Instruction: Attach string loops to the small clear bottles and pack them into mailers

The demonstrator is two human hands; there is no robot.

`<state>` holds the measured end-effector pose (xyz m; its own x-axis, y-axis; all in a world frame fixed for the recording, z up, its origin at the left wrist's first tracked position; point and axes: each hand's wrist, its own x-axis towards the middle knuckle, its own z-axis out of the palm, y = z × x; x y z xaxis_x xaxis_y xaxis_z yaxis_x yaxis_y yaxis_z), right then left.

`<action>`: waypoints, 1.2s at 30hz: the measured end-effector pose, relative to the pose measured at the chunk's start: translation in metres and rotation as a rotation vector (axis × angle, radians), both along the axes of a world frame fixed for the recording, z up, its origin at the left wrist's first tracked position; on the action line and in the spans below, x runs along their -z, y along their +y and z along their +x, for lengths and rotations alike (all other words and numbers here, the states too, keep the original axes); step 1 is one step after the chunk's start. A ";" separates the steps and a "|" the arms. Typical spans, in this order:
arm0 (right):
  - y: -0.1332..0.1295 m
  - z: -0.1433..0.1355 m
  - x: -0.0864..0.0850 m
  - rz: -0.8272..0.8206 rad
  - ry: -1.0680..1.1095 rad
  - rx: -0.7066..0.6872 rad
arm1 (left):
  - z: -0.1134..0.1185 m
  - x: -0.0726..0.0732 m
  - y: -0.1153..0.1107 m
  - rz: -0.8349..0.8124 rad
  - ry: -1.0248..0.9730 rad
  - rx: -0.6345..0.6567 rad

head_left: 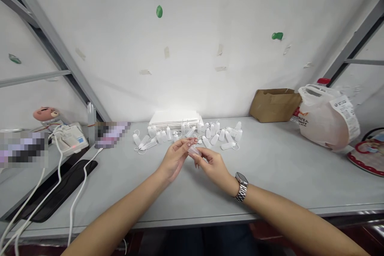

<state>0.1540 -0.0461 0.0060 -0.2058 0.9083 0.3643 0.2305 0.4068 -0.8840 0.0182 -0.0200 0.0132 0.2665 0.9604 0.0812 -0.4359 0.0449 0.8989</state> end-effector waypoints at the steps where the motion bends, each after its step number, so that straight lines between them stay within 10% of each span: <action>1: 0.000 0.000 0.000 -0.015 0.010 -0.008 | 0.000 0.001 0.000 0.006 0.003 -0.002; 10: 0.001 0.000 -0.001 -0.151 0.126 -0.093 | -0.001 0.003 -0.001 -0.017 0.001 0.103; 19: 0.012 0.007 -0.007 -0.548 0.564 -0.581 | -0.004 -0.005 -0.005 0.096 0.102 0.188; 26: 0.017 0.013 -0.003 -0.606 0.681 -0.554 | -0.008 -0.012 -0.006 0.624 0.506 -0.108; 36: 0.018 0.014 -0.001 -0.621 0.739 -0.524 | -0.020 0.003 0.008 0.866 0.777 -0.324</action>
<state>0.1681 -0.0277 0.0072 -0.5394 0.8394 0.0659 -0.5114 -0.2644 -0.8176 -0.0019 -0.0121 0.0105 0.2871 0.6979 0.6561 0.3551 -0.7137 0.6038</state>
